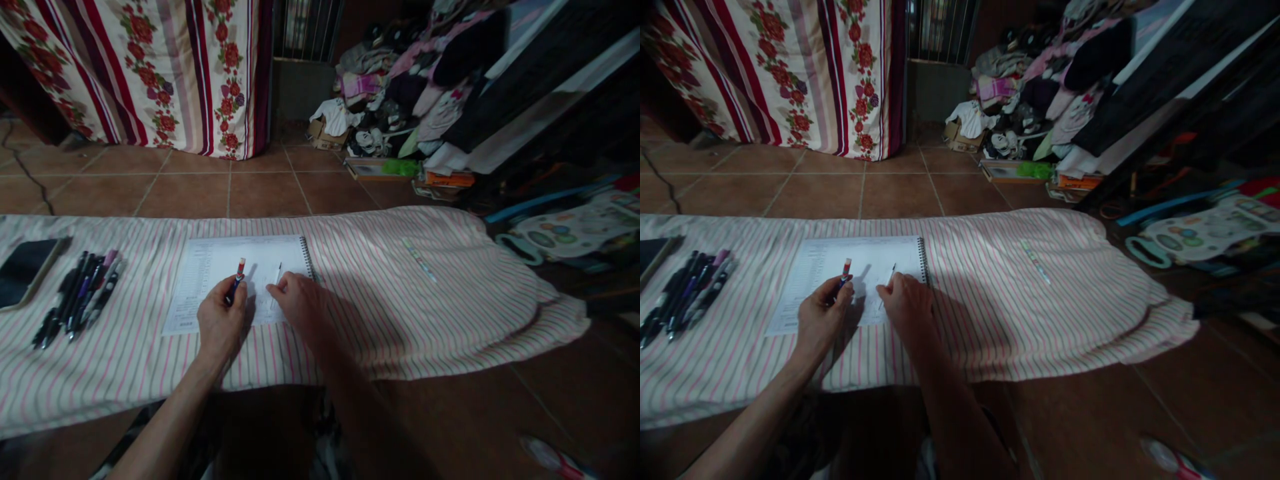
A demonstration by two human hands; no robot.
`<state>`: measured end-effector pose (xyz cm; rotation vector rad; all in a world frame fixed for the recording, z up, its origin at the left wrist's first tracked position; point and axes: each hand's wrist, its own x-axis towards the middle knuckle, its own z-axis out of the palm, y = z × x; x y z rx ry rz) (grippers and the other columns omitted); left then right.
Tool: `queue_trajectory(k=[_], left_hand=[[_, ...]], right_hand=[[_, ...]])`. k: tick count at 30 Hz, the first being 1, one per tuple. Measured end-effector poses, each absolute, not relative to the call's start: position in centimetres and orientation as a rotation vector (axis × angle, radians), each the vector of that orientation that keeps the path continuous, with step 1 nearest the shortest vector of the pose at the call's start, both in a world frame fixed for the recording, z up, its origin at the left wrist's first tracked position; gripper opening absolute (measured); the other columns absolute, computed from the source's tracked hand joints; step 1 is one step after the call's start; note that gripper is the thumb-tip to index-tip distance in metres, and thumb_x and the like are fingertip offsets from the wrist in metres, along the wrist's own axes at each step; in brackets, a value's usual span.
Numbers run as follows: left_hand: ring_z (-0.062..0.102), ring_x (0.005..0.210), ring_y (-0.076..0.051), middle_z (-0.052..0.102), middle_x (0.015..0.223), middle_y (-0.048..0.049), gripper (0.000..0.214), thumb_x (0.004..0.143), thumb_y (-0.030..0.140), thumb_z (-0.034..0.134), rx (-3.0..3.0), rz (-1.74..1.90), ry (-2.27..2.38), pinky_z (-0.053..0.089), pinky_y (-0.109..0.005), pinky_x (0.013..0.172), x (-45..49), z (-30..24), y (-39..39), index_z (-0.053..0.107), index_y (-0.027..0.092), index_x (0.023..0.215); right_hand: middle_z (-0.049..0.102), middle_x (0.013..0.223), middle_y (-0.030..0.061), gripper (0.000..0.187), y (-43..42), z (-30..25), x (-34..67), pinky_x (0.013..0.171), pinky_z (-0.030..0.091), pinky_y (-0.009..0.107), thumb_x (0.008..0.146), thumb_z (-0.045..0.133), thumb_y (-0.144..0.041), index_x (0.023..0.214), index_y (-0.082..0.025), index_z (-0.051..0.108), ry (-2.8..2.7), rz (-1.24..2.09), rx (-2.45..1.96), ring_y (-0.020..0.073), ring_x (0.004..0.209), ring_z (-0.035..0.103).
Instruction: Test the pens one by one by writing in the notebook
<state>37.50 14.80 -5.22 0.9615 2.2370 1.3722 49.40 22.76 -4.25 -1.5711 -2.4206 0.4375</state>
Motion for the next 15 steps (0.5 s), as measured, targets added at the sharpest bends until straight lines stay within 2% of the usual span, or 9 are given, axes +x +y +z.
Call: queue_trajectory(k=[4,11,15], left_hand=[[0.057,0.064,-0.019,0.066,0.074,-0.0045,0.038,0.078,0.044,0.05,0.995,1.296,2.287,0.041,-0.03,0.06,37.67,-4.78,14.52,0.067,0.017,0.098],[0.056,0.063,-0.018,0.065,0.072,-0.0037,0.038,0.078,0.045,0.05,0.99,1.292,2.284,0.041,-0.03,0.059,37.47,-4.86,14.17,0.067,0.018,0.097],[0.057,0.064,-0.019,0.066,0.073,-0.0049,0.039,0.077,0.045,0.05,0.984,1.31,2.279,0.042,-0.03,0.059,37.25,-4.92,14.11,0.067,0.017,0.097]], right_hand=[[0.069,0.081,0.0053,0.024,22.41,-4.18,49.09,0.065,0.039,0.028,0.081,0.056,-0.041,0.081,-0.019,0.063,-2.485,0.426,-1.612,0.0184,0.077,0.063],[0.07,0.086,0.0079,0.019,22.08,-3.83,48.88,0.069,0.042,0.029,0.084,0.051,-0.03,0.086,-0.018,0.065,-2.545,0.402,-1.646,0.0203,0.083,0.064],[0.07,0.085,0.0082,0.022,22.0,-3.8,48.54,0.07,0.043,0.029,0.084,0.053,-0.035,0.085,-0.017,0.064,-2.551,0.417,-1.64,0.0206,0.083,0.065]])
